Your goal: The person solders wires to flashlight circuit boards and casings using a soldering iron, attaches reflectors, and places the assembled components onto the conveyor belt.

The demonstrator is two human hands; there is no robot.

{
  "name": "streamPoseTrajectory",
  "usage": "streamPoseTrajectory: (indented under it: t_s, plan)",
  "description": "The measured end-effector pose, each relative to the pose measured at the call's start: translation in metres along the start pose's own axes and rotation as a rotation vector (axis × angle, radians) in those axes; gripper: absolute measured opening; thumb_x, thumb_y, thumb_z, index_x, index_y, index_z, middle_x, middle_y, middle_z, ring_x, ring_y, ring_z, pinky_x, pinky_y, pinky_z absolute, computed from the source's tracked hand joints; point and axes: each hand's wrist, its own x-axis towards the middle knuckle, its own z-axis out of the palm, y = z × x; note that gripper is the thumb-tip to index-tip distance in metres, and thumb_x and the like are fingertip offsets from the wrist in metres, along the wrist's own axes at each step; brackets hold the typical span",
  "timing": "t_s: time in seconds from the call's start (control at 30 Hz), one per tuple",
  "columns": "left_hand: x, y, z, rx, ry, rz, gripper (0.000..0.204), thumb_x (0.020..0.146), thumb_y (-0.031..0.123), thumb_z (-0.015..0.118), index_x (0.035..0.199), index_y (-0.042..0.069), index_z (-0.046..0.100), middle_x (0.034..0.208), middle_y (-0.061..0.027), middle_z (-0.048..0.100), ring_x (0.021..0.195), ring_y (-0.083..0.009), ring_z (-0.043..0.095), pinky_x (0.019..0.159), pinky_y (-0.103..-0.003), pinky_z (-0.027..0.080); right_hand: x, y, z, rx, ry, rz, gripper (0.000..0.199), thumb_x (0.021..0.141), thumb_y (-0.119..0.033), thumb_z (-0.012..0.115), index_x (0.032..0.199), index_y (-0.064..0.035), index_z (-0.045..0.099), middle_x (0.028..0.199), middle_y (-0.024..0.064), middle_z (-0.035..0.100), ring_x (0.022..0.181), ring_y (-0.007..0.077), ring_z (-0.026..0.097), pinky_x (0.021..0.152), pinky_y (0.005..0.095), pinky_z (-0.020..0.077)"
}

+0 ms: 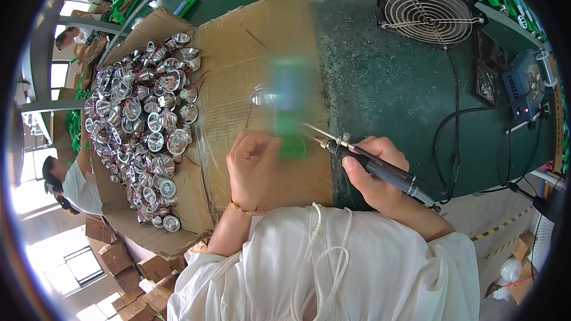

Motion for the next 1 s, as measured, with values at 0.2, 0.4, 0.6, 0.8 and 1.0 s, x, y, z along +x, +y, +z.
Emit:
streamPoseTrajectory:
  t_s: [0.2,0.4,0.6,0.8,1.0]
  plan:
    - [0.002,0.001,0.003,0.108,0.023,0.027,0.012,0.077,0.008,0.067,0.076,-0.001,0.059,0.079,-0.0096,0.057,0.060,-0.0175,0.059,0.055,-0.027,0.046,0.003,0.005,0.006,0.007,0.006,-0.032,0.017,0.079,-0.007,0.064,0.084,0.0024,0.051,0.071,0.0096,0.059,0.061,0.0110,0.054,0.054,0.0238,0.0433]
    - [0.008,-0.006,0.003,0.059,-0.039,-0.043,0.014,0.078,0.010,0.066,0.074,-0.002,0.060,0.079,-0.0094,0.058,0.065,-0.0183,0.058,0.059,-0.028,0.046,0.006,0.002,0.011,0.019,0.012,-0.002,0.016,0.078,-0.006,0.064,0.084,0.0024,0.052,0.072,0.0094,0.059,0.061,0.0106,0.054,0.054,0.0235,0.0436]
    - [0.013,-0.006,0.001,0.009,-0.087,-0.120,0.014,0.077,0.010,0.066,0.072,-0.002,0.060,0.077,-0.0088,0.058,0.062,-0.0168,0.057,0.057,-0.028,0.045,0.006,0.005,0.014,0.001,-0.009,0.048,0.014,0.079,-0.006,0.061,0.083,0.0018,0.050,0.071,0.0109,0.058,0.061,0.0127,0.055,0.056,0.0250,0.0447]
    - [0.012,-0.007,0.002,0.038,-0.067,-0.106,0.014,0.076,0.010,0.065,0.071,-0.001,0.060,0.075,-0.0084,0.057,0.059,-0.0164,0.057,0.056,-0.028,0.044,0.003,0.006,0.017,0.080,0.030,0.156,0.016,0.081,-0.009,0.061,0.084,0.0015,0.049,0.071,0.0103,0.057,0.060,0.0123,0.055,0.055,0.0243,0.0450]
    - [0.014,-0.003,0.002,0.024,-0.073,-0.130,0.015,0.076,0.011,0.064,0.069,-0.001,0.059,0.073,-0.0080,0.057,0.058,-0.0157,0.056,0.055,-0.028,0.044,0.001,0.004,0.013,0.201,0.122,0.111,0.014,0.082,-0.007,0.061,0.087,0.0023,0.051,0.073,0.0109,0.061,0.064,0.0114,0.057,0.059,0.0240,0.0467]
